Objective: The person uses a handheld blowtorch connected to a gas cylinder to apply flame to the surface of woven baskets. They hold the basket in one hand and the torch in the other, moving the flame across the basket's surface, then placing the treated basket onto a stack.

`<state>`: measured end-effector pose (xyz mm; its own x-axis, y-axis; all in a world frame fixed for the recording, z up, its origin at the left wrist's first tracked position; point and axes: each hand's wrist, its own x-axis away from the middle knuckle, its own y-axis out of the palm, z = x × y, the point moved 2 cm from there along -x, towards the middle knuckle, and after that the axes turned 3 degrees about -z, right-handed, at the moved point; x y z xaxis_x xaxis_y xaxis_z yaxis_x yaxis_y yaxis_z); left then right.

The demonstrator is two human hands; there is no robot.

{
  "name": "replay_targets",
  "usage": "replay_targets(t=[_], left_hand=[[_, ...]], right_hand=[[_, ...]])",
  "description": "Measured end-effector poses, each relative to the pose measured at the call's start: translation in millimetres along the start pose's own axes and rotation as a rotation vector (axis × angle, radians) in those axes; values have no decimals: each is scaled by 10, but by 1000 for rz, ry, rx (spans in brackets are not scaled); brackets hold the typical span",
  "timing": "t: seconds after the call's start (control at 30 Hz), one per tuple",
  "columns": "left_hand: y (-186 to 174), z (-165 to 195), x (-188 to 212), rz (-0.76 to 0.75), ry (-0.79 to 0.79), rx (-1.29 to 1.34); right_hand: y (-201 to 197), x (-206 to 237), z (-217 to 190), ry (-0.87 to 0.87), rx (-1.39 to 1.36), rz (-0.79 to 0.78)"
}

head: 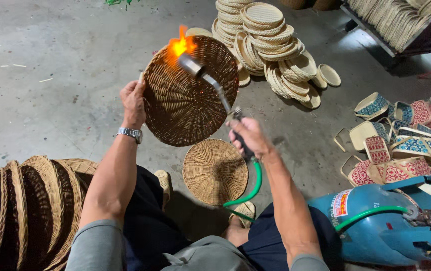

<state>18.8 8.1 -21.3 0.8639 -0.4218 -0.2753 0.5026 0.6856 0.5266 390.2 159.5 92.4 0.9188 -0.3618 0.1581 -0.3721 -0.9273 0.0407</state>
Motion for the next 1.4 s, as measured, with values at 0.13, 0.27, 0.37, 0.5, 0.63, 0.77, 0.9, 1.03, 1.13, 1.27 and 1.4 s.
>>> replay_targets(t=[0.13, 0.27, 0.37, 0.5, 0.63, 0.77, 0.9, 1.03, 1.13, 1.27, 1.4], left_hand=[[-27, -38, 27, 3, -10, 61], [-78, 7, 38, 67, -82, 12], [-67, 59, 35, 108, -84, -8], [-46, 2, 160, 86, 123, -279], [-65, -296, 297, 5, -170, -987], [-35, -567, 526, -494, -526, -885], [7, -539, 672, -793, -144, -1406], [52, -363, 711, -728, 369, -1948], [30, -237, 682, -605, 517, -1942], [25, -252, 516, -394, 244, -1631], [14, -196, 446, -239, 342, -1352]], right_hand=[[112, 119, 111, 118, 68, 69], [35, 408, 368, 149, 122, 144], [-101, 647, 613, 259, 237, 134], [-338, 816, 838, 257, 137, 333], [-576, 939, 846, 173, 2, 452], [-688, 1097, 817, 107, -27, 493], [-785, 1269, 818, 102, -80, 553], [-834, 1377, 884, 108, -130, 552], [-815, 1400, 955, 126, -152, 530], [-664, 1323, 1010, 151, -65, 545], [-237, 1011, 989, 112, 13, 424]])
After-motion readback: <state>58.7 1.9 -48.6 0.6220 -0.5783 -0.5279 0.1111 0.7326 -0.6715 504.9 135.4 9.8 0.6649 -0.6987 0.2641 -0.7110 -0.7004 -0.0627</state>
